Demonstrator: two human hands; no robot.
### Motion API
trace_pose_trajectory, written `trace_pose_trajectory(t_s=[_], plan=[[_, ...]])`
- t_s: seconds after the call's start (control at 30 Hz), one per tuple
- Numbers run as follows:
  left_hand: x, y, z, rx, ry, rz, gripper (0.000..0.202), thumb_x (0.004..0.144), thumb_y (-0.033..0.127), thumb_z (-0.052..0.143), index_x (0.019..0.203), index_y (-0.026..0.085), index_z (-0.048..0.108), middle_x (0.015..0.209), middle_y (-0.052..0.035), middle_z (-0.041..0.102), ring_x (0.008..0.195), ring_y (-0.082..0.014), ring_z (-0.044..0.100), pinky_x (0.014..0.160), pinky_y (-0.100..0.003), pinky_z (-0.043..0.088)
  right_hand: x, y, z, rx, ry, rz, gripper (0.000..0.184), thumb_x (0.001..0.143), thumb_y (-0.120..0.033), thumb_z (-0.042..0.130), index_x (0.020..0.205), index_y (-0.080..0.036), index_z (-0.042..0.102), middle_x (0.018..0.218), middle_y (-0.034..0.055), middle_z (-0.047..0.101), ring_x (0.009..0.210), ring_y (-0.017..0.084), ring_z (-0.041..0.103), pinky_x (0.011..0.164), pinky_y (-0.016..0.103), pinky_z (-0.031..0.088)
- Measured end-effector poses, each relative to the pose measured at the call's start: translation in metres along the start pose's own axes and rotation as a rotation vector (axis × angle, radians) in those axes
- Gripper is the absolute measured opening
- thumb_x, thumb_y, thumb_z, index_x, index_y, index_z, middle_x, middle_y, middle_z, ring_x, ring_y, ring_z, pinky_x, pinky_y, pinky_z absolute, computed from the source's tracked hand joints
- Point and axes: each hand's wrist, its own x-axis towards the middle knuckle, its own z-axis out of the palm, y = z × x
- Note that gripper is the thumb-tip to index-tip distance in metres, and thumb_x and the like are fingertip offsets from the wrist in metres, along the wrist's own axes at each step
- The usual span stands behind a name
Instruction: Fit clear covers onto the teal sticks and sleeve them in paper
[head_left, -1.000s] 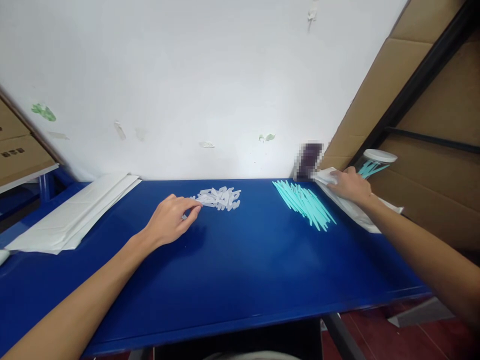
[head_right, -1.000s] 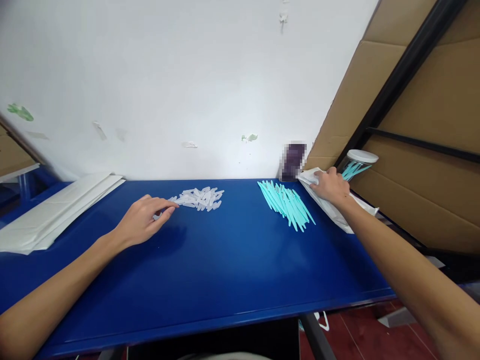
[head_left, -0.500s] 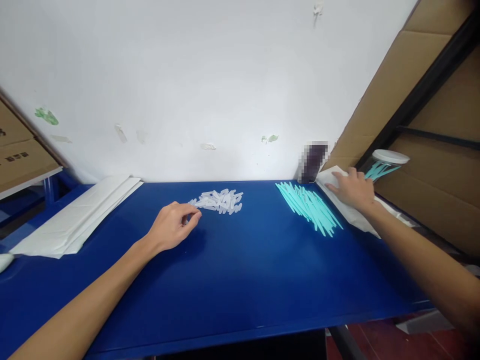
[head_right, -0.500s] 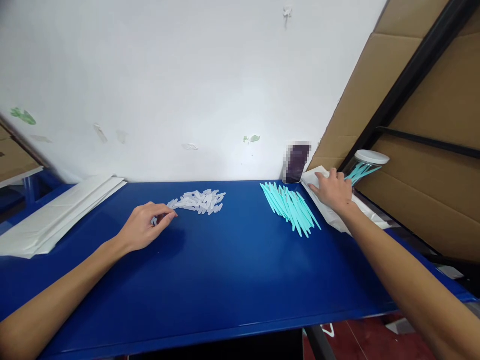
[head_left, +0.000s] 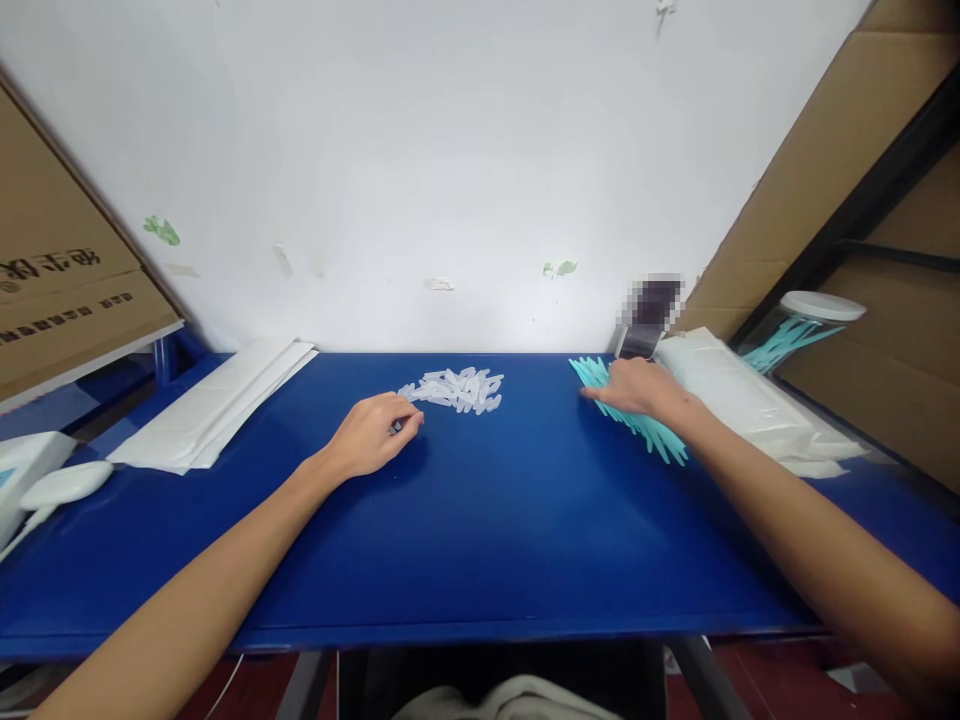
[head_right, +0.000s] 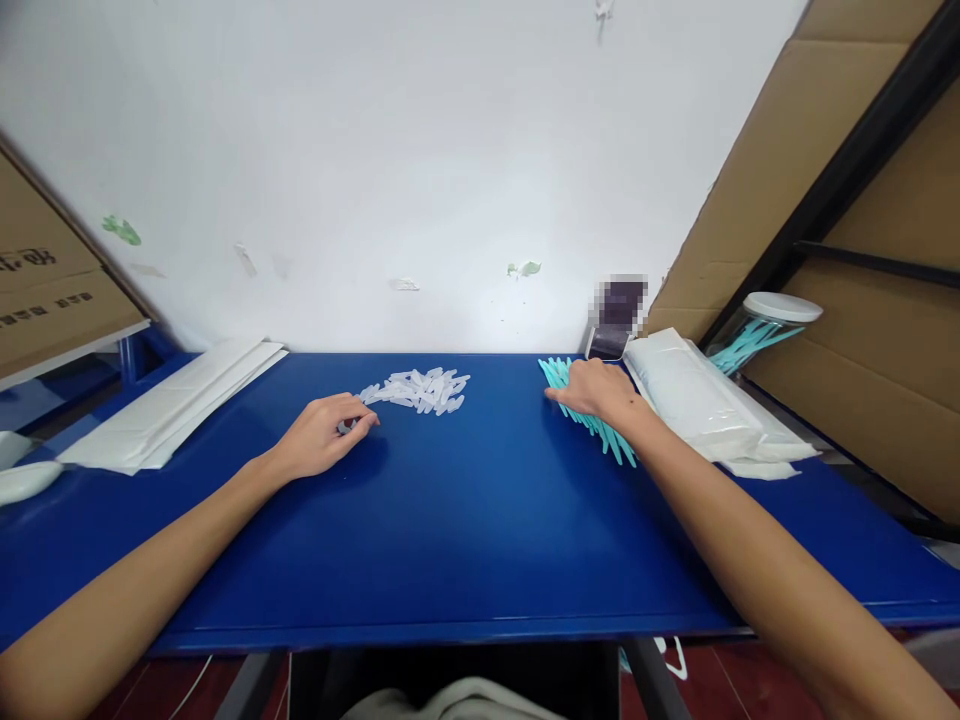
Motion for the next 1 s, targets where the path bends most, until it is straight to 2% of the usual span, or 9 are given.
trace_pose_trajectory(t_s=[0.13, 0.23, 0.37, 0.57, 0.7, 0.8, 0.87, 0.93, 1.0], plan=[[0.0, 0.001, -0.001, 0.005, 0.01, -0.002, 0.038, 0.101, 0.036, 0.043, 0.085, 0.019, 0.072, 0.083, -0.0044, 0.073, 0.078, -0.0195, 0.064, 0.069, -0.03, 0.045, 0.004, -0.011, -0.002, 0.009, -0.09, -0.024, 0.051, 0.094, -0.052, 0.05, 0.094, -0.006, 0.073, 0.102, 0.0265, 0.073, 0.089, 0.035, 0.071, 0.068, 0.038, 0.049], [-0.001, 0.001, -0.002, 0.011, 0.015, 0.002, 0.038, 0.101, 0.036, 0.042, 0.084, 0.019, 0.072, 0.081, -0.0043, 0.072, 0.077, -0.0194, 0.063, 0.069, -0.03, 0.044, -0.006, -0.023, -0.009, 0.003, -0.144, -0.084, 0.045, 0.095, -0.044, 0.05, 0.095, -0.006, 0.073, 0.098, 0.026, 0.073, 0.085, 0.033, 0.071, 0.065, 0.036, 0.047], [-0.002, 0.004, -0.003, 0.026, 0.024, -0.002, 0.039, 0.102, 0.037, 0.042, 0.082, 0.019, 0.071, 0.077, -0.0037, 0.071, 0.076, -0.0196, 0.061, 0.068, -0.031, 0.043, -0.036, -0.041, -0.018, -0.005, -0.202, -0.229, 0.036, 0.095, -0.039, 0.052, 0.09, -0.009, 0.071, 0.087, 0.0202, 0.072, 0.076, 0.029, 0.07, 0.06, 0.034, 0.041], [-0.002, 0.008, -0.001, 0.026, 0.035, 0.015, 0.038, 0.101, 0.036, 0.043, 0.083, 0.018, 0.072, 0.08, -0.0046, 0.072, 0.079, -0.0201, 0.061, 0.072, -0.032, 0.045, -0.087, -0.051, -0.021, -0.019, -0.238, -0.44, 0.023, 0.093, -0.036, 0.055, 0.091, -0.015, 0.065, 0.091, 0.015, 0.071, 0.076, 0.026, 0.068, 0.061, 0.033, 0.039], [-0.001, 0.009, 0.004, -0.018, 0.044, 0.013, 0.039, 0.1, 0.037, 0.043, 0.084, 0.018, 0.073, 0.081, -0.0051, 0.072, 0.078, -0.0195, 0.063, 0.072, -0.031, 0.046, -0.105, -0.063, -0.016, 0.09, -0.172, -0.706, 0.024, 0.091, -0.044, 0.056, 0.088, -0.022, 0.061, 0.083, 0.0079, 0.069, 0.074, 0.025, 0.064, 0.064, 0.035, 0.039], [0.0, 0.01, 0.007, -0.099, 0.044, -0.023, 0.039, 0.1, 0.037, 0.044, 0.085, 0.018, 0.074, 0.081, -0.0043, 0.072, 0.074, -0.0178, 0.063, 0.069, -0.029, 0.047, -0.109, -0.082, -0.008, 0.204, -0.09, -0.875, 0.034, 0.091, -0.055, 0.057, 0.078, -0.023, 0.055, 0.07, 0.0022, 0.064, 0.068, 0.022, 0.057, 0.072, 0.038, 0.039], [-0.001, 0.011, 0.008, -0.142, 0.038, -0.039, 0.039, 0.101, 0.039, 0.045, 0.086, 0.018, 0.074, 0.082, -0.0042, 0.072, 0.073, -0.0172, 0.063, 0.068, -0.029, 0.046, -0.106, -0.091, -0.002, 0.255, -0.061, -0.896, 0.041, 0.089, -0.063, 0.058, 0.079, -0.024, 0.055, 0.062, 0.0013, 0.058, 0.07, 0.024, 0.057, 0.071, 0.037, 0.038], [-0.002, 0.015, 0.008, -0.154, 0.022, -0.032, 0.039, 0.102, 0.04, 0.045, 0.088, 0.017, 0.074, 0.083, -0.0045, 0.071, 0.074, -0.0175, 0.063, 0.069, -0.029, 0.046, -0.1, -0.095, 0.005, 0.303, -0.05, -0.868, 0.044, 0.088, -0.068, 0.056, 0.089, -0.024, 0.06, 0.06, 0.0022, 0.056, 0.077, 0.027, 0.058, 0.064, 0.033, 0.036], [-0.003, 0.021, 0.006, -0.141, -0.018, 0.014, 0.038, 0.103, 0.04, 0.044, 0.093, 0.017, 0.074, 0.086, -0.0051, 0.071, 0.08, -0.0188, 0.062, 0.074, -0.031, 0.047, -0.093, -0.092, 0.011, 0.356, -0.043, -0.838, 0.047, 0.09, -0.068, 0.053, 0.1, -0.023, 0.063, 0.061, 0.0019, 0.056, 0.075, 0.026, 0.058, 0.059, 0.031, 0.033]])
